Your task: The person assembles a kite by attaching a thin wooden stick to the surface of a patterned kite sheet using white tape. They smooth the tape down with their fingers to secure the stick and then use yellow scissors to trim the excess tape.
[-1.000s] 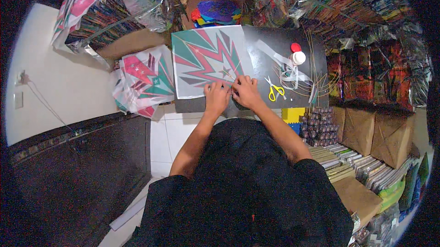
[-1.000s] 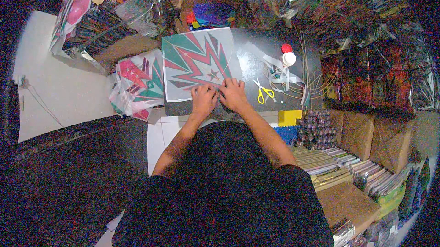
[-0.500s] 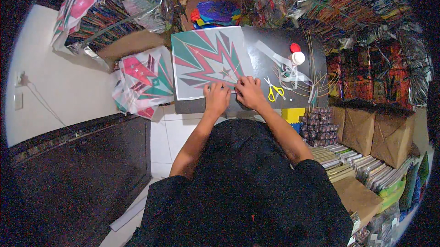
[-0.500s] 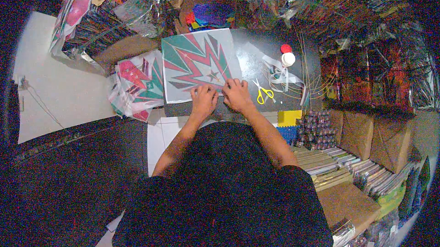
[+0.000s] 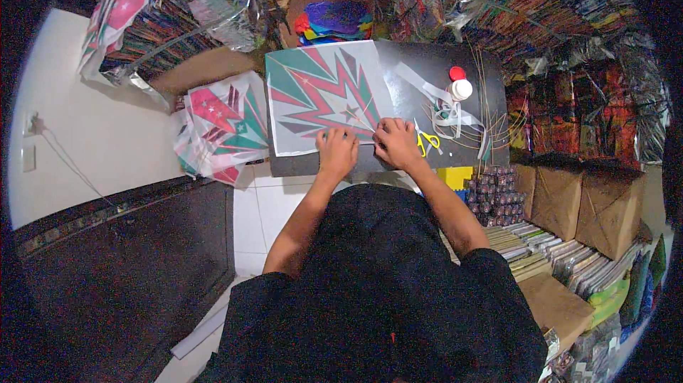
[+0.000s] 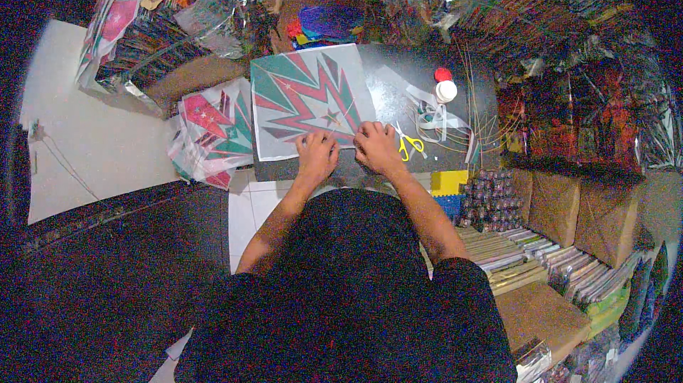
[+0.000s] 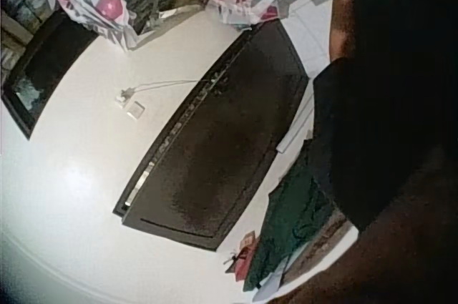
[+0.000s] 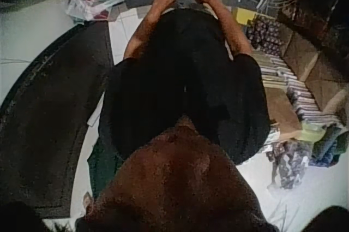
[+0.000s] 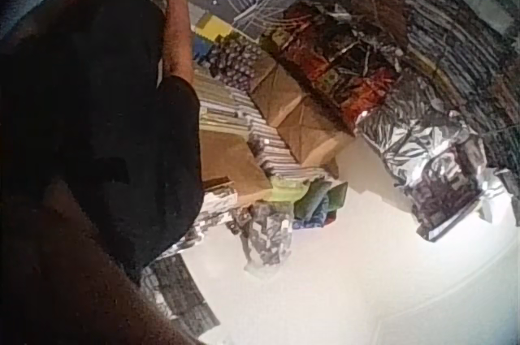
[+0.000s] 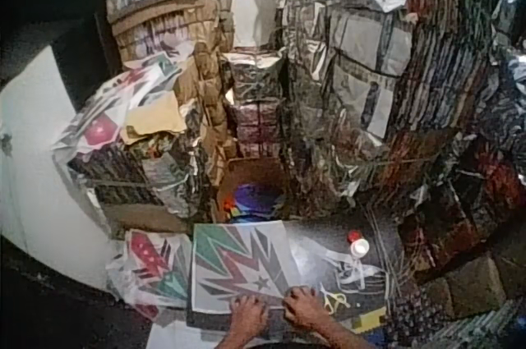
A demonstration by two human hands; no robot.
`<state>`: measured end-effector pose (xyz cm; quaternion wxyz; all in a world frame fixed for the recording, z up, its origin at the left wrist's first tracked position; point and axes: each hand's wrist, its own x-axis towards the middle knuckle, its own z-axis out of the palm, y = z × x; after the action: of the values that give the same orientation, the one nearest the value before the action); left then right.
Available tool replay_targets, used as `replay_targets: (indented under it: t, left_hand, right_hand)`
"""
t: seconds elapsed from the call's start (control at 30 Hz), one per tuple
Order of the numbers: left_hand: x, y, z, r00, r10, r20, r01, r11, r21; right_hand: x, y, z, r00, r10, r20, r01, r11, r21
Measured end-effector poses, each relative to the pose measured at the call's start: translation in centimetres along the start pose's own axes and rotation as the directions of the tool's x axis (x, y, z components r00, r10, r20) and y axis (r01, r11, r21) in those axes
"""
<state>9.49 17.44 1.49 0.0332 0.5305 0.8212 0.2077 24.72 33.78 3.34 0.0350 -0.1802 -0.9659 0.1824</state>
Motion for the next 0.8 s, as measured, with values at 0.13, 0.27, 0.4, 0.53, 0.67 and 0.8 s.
replay_targets:
  t: [0.13,0.27,0.4,0.53,0.67,0.8]
  left_hand:
    - [-0.1,-0.3,-0.8,0.998,0.012,0.055,-0.008,0.998,-0.068]
    - [-0.7,-1.1,-1.3,0.999,-0.012,0.037,0.016,0.993,-0.117]
    - [-1.3,-2.6,-1.5,0.997,-0.049,0.068,0.054,0.995,-0.089]
    - [-1.6,-3.1,-1.3,0.997,-0.045,0.068,0.048,0.998,-0.048]
    - [-1.4,-2.9,-0.9,0.995,-0.052,0.085,0.057,0.997,-0.055]
    - [-1.3,-2.8,-0.5,0.996,-0.055,0.065,0.058,0.997,-0.052]
  right_hand:
    - [-0.4,0.1,-0.7,1.000,0.024,0.014,-0.024,0.999,0.040]
    - [0.0,-0.4,-0.2,0.999,0.029,-0.030,-0.027,0.998,0.057]
    - [0.9,-1.6,0.9,0.996,-0.002,-0.092,0.011,0.995,0.097]
    - [1.9,-2.9,1.9,0.999,-0.012,-0.044,0.019,0.988,0.151]
    - [2.7,-3.5,2.5,0.999,-0.035,-0.026,0.038,0.989,0.145]
    - [2.9,-3.8,2.8,0.999,-0.052,-0.007,0.052,0.992,0.117]
